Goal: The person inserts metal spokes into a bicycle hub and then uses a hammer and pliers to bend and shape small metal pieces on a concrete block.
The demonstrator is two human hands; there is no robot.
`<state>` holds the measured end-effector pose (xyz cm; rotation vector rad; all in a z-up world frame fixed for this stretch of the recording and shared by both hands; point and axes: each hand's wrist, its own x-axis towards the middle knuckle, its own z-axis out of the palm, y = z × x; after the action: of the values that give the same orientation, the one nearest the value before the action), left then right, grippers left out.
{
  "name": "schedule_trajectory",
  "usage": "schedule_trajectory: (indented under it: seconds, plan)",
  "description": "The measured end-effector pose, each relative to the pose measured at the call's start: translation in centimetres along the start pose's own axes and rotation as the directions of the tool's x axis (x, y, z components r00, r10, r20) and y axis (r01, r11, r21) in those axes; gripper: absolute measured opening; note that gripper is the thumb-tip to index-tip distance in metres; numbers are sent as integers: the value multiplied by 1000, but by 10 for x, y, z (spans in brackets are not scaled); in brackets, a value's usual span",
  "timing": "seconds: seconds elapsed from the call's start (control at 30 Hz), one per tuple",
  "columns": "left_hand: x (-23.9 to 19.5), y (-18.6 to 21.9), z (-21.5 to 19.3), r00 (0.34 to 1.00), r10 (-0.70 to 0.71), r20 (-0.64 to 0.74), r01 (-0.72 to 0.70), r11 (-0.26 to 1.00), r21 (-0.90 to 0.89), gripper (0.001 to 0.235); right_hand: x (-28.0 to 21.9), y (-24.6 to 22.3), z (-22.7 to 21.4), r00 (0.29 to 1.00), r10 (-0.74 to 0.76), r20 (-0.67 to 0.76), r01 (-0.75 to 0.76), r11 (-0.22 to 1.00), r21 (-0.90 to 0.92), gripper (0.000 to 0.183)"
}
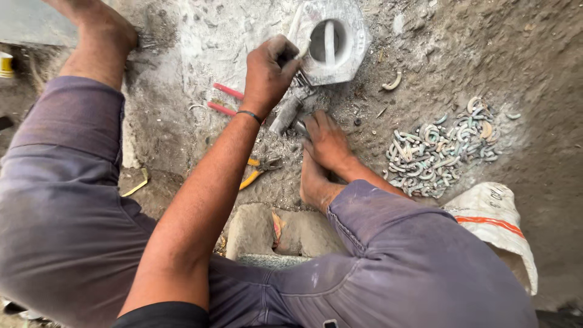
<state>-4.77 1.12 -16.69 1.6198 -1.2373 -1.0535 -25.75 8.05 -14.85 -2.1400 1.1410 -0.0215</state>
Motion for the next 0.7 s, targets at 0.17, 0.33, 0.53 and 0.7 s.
schedule_trajectory:
  seconds: [0.17,0.33,0.53,0.7]
  plan:
    - [-7,-1,7,993,14,-116,-14,1000,-4,16,-11,3,-3,966,235,111,-240,970,35,34]
    - [-6,4,6,985,93,-143,-78,991,107,14,-18,1,-71,860,461,218,-498,669,552,29]
    - [-10,5,7,989,120,-85,-99,970,224,9,34,23,-113,943,-26,-331,220,795,565,41]
    - [-11,10,2,990,100,-95,-79,975,207,10,91,8,-90,981,109,-158,-71,970,231,41]
